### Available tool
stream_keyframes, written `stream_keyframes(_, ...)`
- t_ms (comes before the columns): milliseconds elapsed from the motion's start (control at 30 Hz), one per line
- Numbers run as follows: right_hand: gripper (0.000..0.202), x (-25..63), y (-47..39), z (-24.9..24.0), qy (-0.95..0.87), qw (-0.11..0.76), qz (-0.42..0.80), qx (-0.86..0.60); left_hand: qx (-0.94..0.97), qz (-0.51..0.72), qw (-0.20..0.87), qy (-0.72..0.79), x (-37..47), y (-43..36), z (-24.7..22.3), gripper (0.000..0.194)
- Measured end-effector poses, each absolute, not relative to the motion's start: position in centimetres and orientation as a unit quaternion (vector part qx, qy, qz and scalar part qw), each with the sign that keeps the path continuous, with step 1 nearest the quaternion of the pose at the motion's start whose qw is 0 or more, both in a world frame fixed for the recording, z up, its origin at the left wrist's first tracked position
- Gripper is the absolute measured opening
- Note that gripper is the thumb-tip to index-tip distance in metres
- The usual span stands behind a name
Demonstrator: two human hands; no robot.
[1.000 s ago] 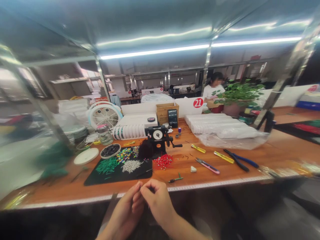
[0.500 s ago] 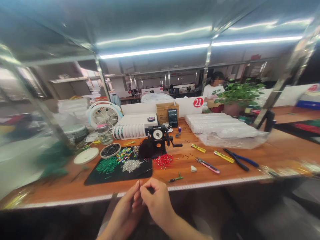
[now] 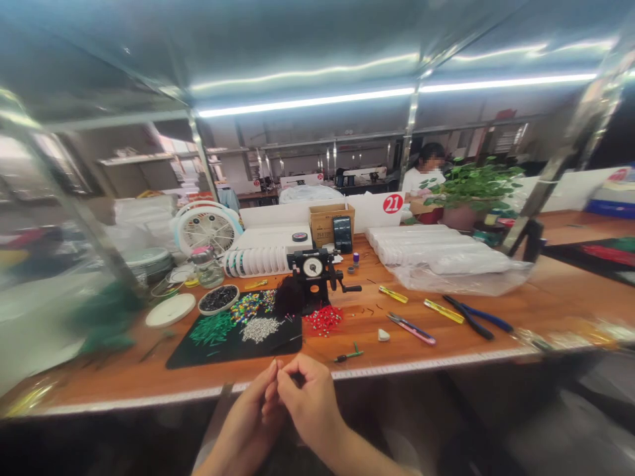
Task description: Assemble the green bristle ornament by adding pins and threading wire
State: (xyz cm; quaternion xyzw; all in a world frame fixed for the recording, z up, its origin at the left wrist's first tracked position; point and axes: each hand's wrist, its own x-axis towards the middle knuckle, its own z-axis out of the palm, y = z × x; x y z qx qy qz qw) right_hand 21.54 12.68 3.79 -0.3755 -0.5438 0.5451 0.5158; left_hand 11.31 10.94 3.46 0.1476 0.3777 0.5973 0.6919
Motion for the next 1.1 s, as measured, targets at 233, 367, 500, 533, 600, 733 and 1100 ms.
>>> stream_keyframes(233,0.025,21.55,12.71,3.78,-0.537,0.513,0.558,-0.369,0.155,0.599,0.688,0.379,11.4,10.89,3.54,0.037)
stream_keyframes(367,0.024,21.6,12.75,3.86,-0.538,0.514,0.555,-0.371,0.157,0.596,0.689,0.381,11.4,10.86,3.68,0.037)
stream_keyframes(500,0.024,21.58,12.77,4.09,-0.528,0.515,0.57,-0.362,0.158,0.597,0.687,0.382,11.38,10.8,3.53,0.04)
stream_keyframes(533,0.024,21.58,12.77,4.15,-0.525,0.515,0.573,-0.362,0.157,0.598,0.688,0.381,11.37,10.8,3.46,0.041)
stream_keyframes(600,0.024,21.57,12.76,4.23,-0.524,0.516,0.573,-0.362,0.154,0.598,0.689,0.379,11.37,10.83,3.38,0.041)
stream_keyframes(733,0.024,21.6,12.72,4.17,-0.522,0.517,0.576,-0.359,0.155,0.594,0.692,0.381,11.4,10.95,3.45,0.041)
stream_keyframes(1100,0.024,21.59,12.71,3.98,-0.518,0.515,0.578,-0.365,0.154,0.589,0.69,0.392,11.33,10.91,3.58,0.039)
